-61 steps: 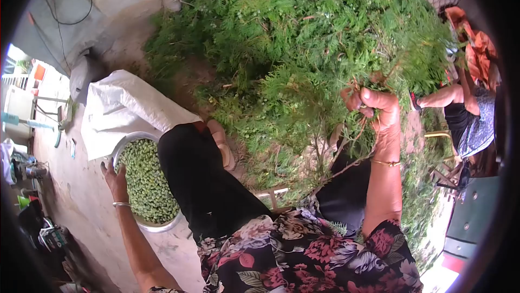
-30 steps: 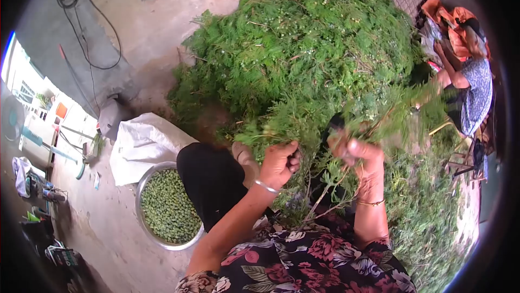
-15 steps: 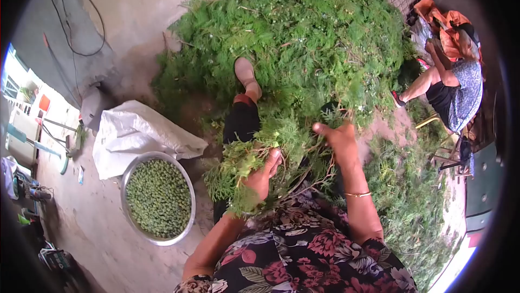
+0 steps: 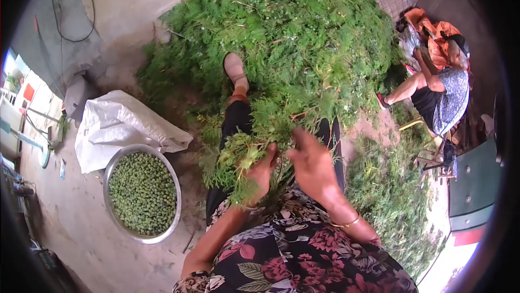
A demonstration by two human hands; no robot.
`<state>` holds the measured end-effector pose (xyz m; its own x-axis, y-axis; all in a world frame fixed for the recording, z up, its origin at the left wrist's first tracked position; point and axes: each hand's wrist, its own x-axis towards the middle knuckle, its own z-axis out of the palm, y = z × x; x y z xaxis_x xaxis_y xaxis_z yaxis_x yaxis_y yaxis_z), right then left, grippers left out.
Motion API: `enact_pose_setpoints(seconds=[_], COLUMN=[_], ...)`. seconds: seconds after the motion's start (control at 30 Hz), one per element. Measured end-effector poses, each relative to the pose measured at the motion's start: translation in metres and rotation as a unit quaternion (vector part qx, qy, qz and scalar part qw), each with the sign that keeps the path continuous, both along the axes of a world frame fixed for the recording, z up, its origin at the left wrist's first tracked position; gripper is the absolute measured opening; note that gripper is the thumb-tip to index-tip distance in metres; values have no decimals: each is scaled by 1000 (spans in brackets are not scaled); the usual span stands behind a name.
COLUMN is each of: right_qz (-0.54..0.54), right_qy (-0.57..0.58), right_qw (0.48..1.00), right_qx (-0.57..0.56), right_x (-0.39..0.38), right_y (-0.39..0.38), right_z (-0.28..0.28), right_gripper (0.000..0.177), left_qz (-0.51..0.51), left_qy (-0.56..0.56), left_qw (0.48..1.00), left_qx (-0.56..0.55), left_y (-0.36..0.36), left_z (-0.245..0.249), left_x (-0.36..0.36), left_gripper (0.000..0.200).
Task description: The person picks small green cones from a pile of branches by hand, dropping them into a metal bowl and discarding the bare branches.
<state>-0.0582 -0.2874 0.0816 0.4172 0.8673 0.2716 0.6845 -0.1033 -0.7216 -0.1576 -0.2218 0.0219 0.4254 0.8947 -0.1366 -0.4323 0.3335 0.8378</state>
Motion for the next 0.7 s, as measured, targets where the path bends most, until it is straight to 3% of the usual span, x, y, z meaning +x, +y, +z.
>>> enact_pose_setpoints(seconds=[0.07, 0.13, 0.2, 0.27, 0.33, 0.37, 0.4, 0.47, 0.53, 0.6, 0.67, 0.7], right_qz=[28, 91, 85, 90, 67, 41, 42, 28, 26, 34, 15, -3], right_qy=[9, 115, 127, 194, 242, 277, 284, 292, 289, 242, 266, 283], right_qw=[998, 979, 979, 976, 967, 959, 956, 956, 957, 970, 963, 955], right_qx=[-49, -143, -137, -33, -45, -49, -53, -25, -8, -9, -51, -88], right_x=[3, 7, 0, -5, -2, 0, 1, 6, 8, 7, 4, 3], right_y=[10, 17, 19, 22, 24, 25, 26, 27, 27, 25, 30, 33], right_z=[-29, -45, -55, -67, -76, -78, -78, -76, -83, -83, -77, -75], right_gripper=[33, 18, 13, 20, 20, 20, 20, 18, 16, 18, 17, 17], left_qz=[-50, -35, -68, -66, -65, -99, -100, 115, 110, 163, 130, 40], left_qy=[19, 18, -12, -33, 153, 287, 294, 233, 172, 133, 105, 134], left_qw=[999, 999, 996, 990, 983, 925, 924, 959, 977, 975, 985, 971], left_qx=[-8, -23, -64, -117, 76, 230, 225, 110, -63, -65, 33, 194], left_y=[6, 9, 11, 14, 16, 19, 15, 6, 29, 37, 36, 36], left_z=[-7, -14, -25, -36, -56, -63, -71, -82, -51, -26, 18, 33], left_x=[-12, -18, -28, -38, -49, -61, -68, -78, -100, -122, -133, -140], left_gripper=[17, 18, 17, 11, 13, 12, 12, 11, 12, 11, 9, 10])
